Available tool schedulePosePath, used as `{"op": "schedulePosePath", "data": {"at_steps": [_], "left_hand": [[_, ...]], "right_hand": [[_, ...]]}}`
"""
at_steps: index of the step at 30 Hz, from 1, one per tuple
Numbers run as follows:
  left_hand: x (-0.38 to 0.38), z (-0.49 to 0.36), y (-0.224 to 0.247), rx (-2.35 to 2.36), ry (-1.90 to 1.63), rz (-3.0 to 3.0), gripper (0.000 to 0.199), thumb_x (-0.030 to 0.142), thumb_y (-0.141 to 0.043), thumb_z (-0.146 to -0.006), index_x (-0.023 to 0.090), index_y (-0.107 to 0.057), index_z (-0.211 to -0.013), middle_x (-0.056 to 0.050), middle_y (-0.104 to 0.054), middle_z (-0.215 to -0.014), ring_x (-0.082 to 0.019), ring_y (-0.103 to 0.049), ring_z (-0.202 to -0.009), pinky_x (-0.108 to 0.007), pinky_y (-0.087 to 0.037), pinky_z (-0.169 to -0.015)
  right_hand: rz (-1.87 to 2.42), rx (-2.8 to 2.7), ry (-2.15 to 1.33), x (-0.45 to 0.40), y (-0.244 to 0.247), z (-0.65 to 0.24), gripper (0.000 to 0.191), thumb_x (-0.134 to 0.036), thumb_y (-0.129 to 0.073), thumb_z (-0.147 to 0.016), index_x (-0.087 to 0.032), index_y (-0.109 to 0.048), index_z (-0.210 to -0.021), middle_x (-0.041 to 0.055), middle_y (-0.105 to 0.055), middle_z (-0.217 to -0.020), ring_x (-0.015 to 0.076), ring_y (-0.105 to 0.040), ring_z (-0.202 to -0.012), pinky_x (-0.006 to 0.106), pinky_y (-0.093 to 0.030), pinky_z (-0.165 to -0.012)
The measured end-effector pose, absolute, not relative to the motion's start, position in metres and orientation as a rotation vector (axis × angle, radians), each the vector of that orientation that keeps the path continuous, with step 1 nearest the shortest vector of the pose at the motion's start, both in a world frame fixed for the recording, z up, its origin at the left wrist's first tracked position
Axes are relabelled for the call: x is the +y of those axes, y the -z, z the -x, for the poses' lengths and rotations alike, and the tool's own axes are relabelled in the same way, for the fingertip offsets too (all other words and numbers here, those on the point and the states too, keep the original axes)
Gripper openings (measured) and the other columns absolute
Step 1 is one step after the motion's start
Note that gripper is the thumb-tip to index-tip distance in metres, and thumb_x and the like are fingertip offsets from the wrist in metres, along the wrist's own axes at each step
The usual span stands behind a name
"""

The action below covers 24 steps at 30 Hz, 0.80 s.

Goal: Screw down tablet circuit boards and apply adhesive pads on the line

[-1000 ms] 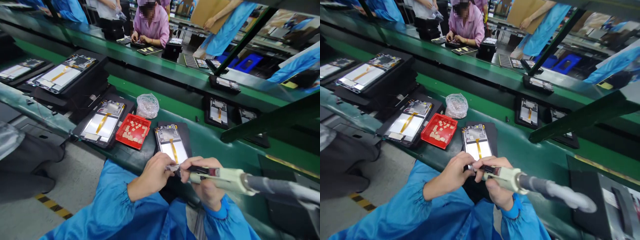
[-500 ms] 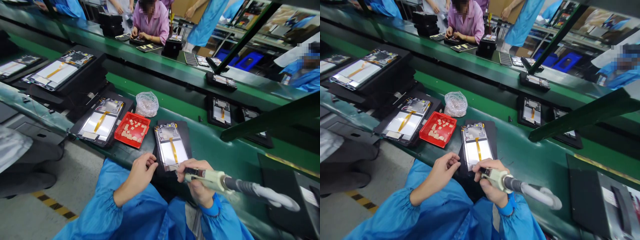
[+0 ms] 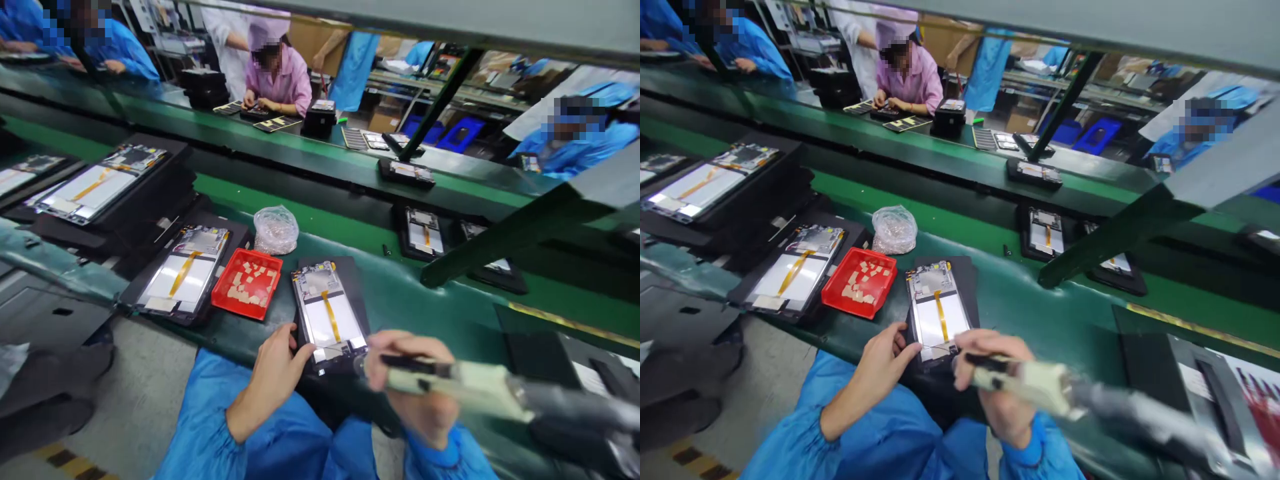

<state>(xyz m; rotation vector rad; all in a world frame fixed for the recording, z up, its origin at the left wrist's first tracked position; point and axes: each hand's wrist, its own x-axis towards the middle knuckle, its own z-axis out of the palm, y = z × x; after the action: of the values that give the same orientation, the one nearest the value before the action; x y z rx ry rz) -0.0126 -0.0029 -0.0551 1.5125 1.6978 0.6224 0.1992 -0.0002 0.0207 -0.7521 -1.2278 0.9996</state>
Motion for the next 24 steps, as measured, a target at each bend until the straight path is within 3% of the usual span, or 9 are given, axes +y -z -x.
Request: {"op": "schedulePosePath", "data": {"at_steps": [2, 5, 7, 9, 12, 14, 20, 24], "left_hand": [[0.000, 0.011, 0.053, 1.713, -0.624, -1.496, 0.041, 0.042, -0.067, -0.086, 0.016, -0.064, -0.117, -0.002, -0.067, -0.080, -0.021, -0.067, -0.072, -0.031, -0.048, -0.070], [0.002, 0.007, 0.048, 1.701, -0.646, -1.396, 0.045, 0.042, -0.068, -0.084, 0.014, -0.062, -0.118, 0.001, -0.065, -0.073, -0.021, -0.066, -0.069, -0.032, -0.048, -0.069], [0.001, 0.002, 0.045, 1.665, -0.652, -1.336, 0.041, 0.043, -0.066, -0.084, 0.014, -0.062, -0.114, 0.003, -0.061, -0.067, -0.021, -0.064, -0.065, -0.032, -0.048, -0.066], [0.001, -0.005, 0.042, 1.653, -0.687, -1.324, 0.040, 0.041, -0.067, -0.083, 0.016, -0.062, -0.114, 0.001, -0.063, -0.072, -0.021, -0.065, -0.071, -0.032, -0.049, -0.067], [0.011, -0.019, 0.037, 1.564, -0.886, -1.233, 0.054, 0.036, -0.072, -0.080, 0.017, -0.054, -0.127, -0.008, -0.070, -0.102, -0.025, -0.069, -0.096, -0.035, -0.054, -0.081], [0.031, -0.030, 0.033, 1.406, -1.033, -1.077, 0.057, 0.034, -0.072, -0.079, 0.016, -0.051, -0.129, -0.011, -0.068, -0.113, -0.024, -0.068, -0.102, -0.036, -0.056, -0.086], [0.144, -0.070, 0.008, 1.388, -1.117, -0.919, 0.039, 0.029, -0.068, -0.086, 0.012, -0.055, -0.118, -0.008, -0.065, -0.102, -0.014, -0.067, -0.080, -0.024, -0.055, -0.067], [0.223, -0.082, -0.008, 1.490, -1.101, -1.042, 0.036, 0.029, -0.061, -0.094, 0.009, -0.055, -0.123, -0.013, -0.067, -0.107, -0.017, -0.070, -0.086, -0.025, -0.056, -0.069]], "right_hand": [[1.018, -1.097, -0.954, 0.010, -0.015, -0.222, 0.047, -0.061, -0.069, -0.086, -0.023, -0.069, -0.113, 0.0096, -0.078, -0.092, 0.0149, -0.059, -0.041, 0.031, -0.048, -0.042], [1.624, -1.157, -1.044, 0.017, 0.003, -0.248, 0.052, -0.055, -0.073, -0.083, -0.011, -0.072, -0.110, 0.0026, -0.066, -0.050, 0.0185, -0.058, -0.041, 0.029, -0.043, -0.043], [1.792, -1.179, -1.129, 0.015, 0.013, -0.254, 0.058, -0.055, -0.073, -0.082, -0.006, -0.072, -0.112, 0.0008, -0.060, -0.042, 0.0194, -0.058, -0.043, 0.030, -0.046, -0.048], [1.759, -1.141, -1.173, 0.010, 0.013, -0.254, 0.063, -0.057, -0.072, -0.082, -0.005, -0.070, -0.117, 0.0006, -0.060, -0.043, 0.0182, -0.056, -0.044, 0.030, -0.046, -0.050], [1.606, -1.016, -1.225, 0.012, -0.003, -0.257, 0.068, -0.059, -0.071, -0.084, -0.006, -0.066, -0.127, -0.0006, -0.058, -0.043, 0.0151, -0.050, -0.041, 0.026, -0.041, -0.045], [1.482, -0.940, -1.230, 0.027, -0.018, -0.264, 0.070, -0.058, -0.071, -0.085, -0.007, -0.063, -0.133, -0.0012, -0.057, -0.043, 0.0137, -0.046, -0.040, 0.024, -0.037, -0.041], [1.297, -0.920, -1.054, 0.092, -0.048, -0.287, 0.068, -0.054, -0.074, -0.083, -0.009, -0.065, -0.133, 0.0008, -0.059, -0.047, 0.0141, -0.046, -0.039, 0.024, -0.037, -0.034], [1.230, -0.873, -0.925, 0.102, -0.054, -0.297, 0.056, -0.049, -0.078, -0.080, -0.014, -0.071, -0.124, 0.0046, -0.067, -0.059, 0.0150, -0.052, -0.041, 0.025, -0.040, -0.032]]}}
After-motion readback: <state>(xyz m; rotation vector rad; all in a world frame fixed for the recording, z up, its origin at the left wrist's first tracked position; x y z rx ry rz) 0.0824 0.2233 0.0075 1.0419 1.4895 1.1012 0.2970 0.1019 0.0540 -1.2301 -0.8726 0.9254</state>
